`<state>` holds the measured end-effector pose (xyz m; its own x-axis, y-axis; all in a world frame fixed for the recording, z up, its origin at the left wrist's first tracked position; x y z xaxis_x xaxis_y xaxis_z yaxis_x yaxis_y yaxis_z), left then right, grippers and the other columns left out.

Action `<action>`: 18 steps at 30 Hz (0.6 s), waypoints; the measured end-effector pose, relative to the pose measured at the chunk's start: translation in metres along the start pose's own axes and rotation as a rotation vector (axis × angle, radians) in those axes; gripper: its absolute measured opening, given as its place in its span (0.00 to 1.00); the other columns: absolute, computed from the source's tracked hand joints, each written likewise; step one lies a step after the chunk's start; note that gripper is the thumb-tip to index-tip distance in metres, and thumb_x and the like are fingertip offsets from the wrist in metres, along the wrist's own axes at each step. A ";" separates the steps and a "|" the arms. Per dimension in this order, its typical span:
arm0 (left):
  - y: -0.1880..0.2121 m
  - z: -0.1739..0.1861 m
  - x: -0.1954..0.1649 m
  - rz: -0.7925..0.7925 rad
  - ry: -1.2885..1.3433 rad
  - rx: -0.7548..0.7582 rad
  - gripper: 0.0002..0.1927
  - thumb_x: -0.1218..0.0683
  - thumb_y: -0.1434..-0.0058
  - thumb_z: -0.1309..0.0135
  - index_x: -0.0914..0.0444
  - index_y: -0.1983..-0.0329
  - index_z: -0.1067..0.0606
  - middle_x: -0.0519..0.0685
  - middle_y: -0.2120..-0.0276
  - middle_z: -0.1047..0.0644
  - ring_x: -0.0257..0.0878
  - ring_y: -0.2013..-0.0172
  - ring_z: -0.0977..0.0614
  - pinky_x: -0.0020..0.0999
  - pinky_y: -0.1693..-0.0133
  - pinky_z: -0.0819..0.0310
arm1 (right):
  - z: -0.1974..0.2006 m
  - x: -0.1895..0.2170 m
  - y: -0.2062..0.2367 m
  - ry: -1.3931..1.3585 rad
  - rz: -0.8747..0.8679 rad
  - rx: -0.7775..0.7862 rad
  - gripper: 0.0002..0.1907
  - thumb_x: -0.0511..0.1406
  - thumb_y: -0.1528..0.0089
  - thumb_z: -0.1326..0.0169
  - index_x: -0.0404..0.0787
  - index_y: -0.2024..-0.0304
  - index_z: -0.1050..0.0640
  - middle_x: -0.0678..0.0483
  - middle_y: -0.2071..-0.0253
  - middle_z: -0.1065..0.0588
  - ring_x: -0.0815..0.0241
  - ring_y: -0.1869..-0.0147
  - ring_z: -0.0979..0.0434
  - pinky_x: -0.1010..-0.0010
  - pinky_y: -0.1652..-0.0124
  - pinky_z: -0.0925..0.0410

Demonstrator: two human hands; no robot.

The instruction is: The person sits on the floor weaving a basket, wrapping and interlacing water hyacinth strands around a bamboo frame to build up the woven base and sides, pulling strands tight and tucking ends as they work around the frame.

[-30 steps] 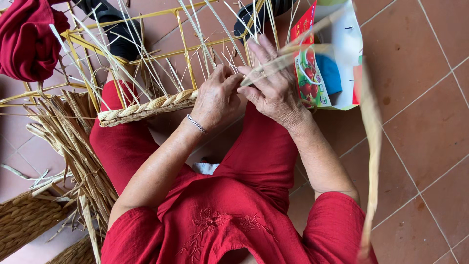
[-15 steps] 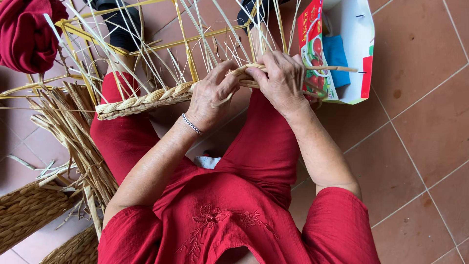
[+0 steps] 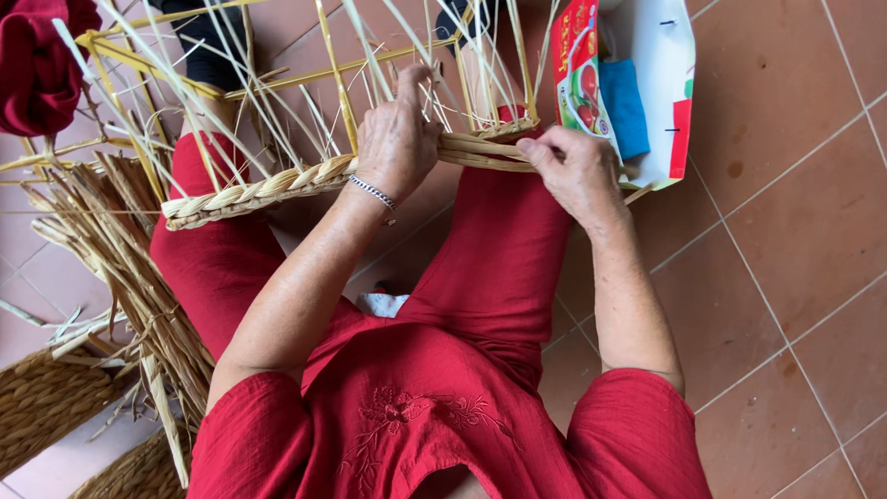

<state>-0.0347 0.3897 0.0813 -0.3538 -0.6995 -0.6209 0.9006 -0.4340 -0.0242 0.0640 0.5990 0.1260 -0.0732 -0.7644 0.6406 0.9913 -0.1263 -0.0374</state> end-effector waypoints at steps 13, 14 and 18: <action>0.019 0.009 -0.031 -0.195 -0.164 -0.067 0.05 0.56 0.36 0.41 0.60 0.60 0.26 0.56 0.64 0.21 0.58 0.71 0.18 0.53 0.70 0.26 | -0.006 0.062 0.053 0.237 0.446 -0.338 0.13 0.32 0.42 0.30 0.37 0.58 0.20 0.50 0.60 0.24 0.49 0.55 0.26 0.59 0.52 0.32; 0.017 0.006 -0.032 -0.195 -0.176 -0.040 0.04 0.56 0.35 0.42 0.60 0.60 0.24 0.55 0.65 0.21 0.57 0.71 0.18 0.53 0.69 0.26 | -0.012 0.058 0.050 0.270 0.435 -0.335 0.16 0.33 0.45 0.32 0.35 0.57 0.20 0.48 0.59 0.24 0.47 0.53 0.25 0.58 0.52 0.31; 0.013 0.001 -0.028 -0.120 -0.159 0.045 0.09 0.58 0.35 0.46 0.61 0.53 0.21 0.56 0.73 0.21 0.58 0.73 0.18 0.53 0.68 0.25 | -0.018 0.045 0.041 0.123 0.347 -0.255 0.10 0.31 0.42 0.32 0.36 0.60 0.20 0.51 0.63 0.24 0.50 0.56 0.22 0.58 0.53 0.30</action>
<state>-0.0137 0.4030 0.0990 -0.4968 -0.7203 -0.4842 0.8386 -0.5421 -0.0539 0.0994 0.5484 0.1398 0.2310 -0.8568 0.4610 0.9019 0.0109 -0.4317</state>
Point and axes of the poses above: each hand's wrist, its own y-axis away from the middle knuckle, its own z-axis out of the back of the hand, x = y × z, the point moved 8 cm from there along -y, towards the middle knuckle
